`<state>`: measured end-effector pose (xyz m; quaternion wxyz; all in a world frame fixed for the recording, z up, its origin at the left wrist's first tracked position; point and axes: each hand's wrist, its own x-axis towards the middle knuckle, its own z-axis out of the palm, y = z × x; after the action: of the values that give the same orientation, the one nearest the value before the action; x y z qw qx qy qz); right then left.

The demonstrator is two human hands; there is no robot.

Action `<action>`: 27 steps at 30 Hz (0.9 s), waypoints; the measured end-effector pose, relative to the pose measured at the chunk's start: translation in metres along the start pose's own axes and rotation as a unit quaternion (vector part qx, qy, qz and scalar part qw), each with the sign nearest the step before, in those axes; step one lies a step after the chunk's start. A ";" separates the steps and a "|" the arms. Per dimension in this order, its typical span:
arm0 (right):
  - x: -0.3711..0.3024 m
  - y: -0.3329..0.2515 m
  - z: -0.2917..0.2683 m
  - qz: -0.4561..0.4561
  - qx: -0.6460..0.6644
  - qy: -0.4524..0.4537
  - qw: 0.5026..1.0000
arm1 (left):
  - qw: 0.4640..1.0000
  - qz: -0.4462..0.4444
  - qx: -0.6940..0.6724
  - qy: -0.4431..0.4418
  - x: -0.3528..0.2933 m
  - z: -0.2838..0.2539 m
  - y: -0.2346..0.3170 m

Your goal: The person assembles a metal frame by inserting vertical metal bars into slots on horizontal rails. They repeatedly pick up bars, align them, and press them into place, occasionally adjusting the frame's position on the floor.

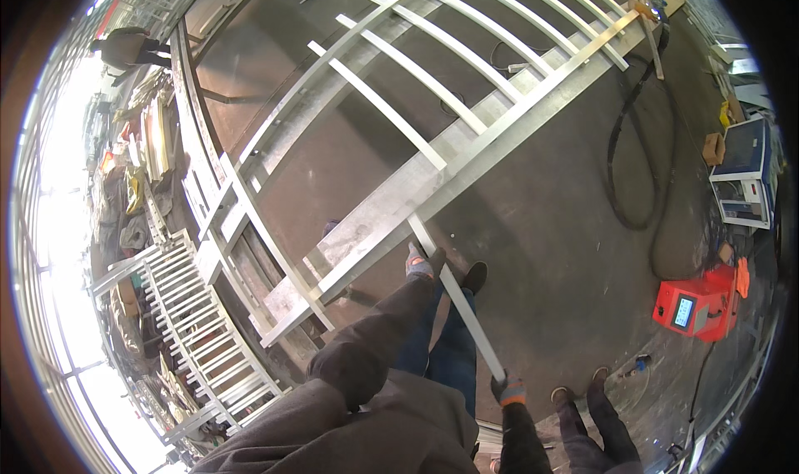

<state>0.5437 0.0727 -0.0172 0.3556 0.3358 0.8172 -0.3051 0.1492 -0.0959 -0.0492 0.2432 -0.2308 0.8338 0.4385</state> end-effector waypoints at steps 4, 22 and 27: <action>0.045 0.041 -0.032 -0.060 -0.033 0.045 0.997 | 0.906 0.225 0.304 0.188 -0.012 -0.025 0.036; 0.130 0.073 -0.037 0.039 0.305 -0.009 0.951 | 0.922 0.162 0.345 0.065 0.054 -0.053 0.075; 0.115 0.055 -0.043 -0.036 0.063 0.014 0.997 | 0.926 0.186 0.308 0.114 0.050 -0.051 0.072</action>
<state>0.5096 0.1751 -0.0977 0.3111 0.3322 0.8128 -0.3637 0.0576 -0.1107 -0.0099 0.1194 -0.0335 0.9779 0.1684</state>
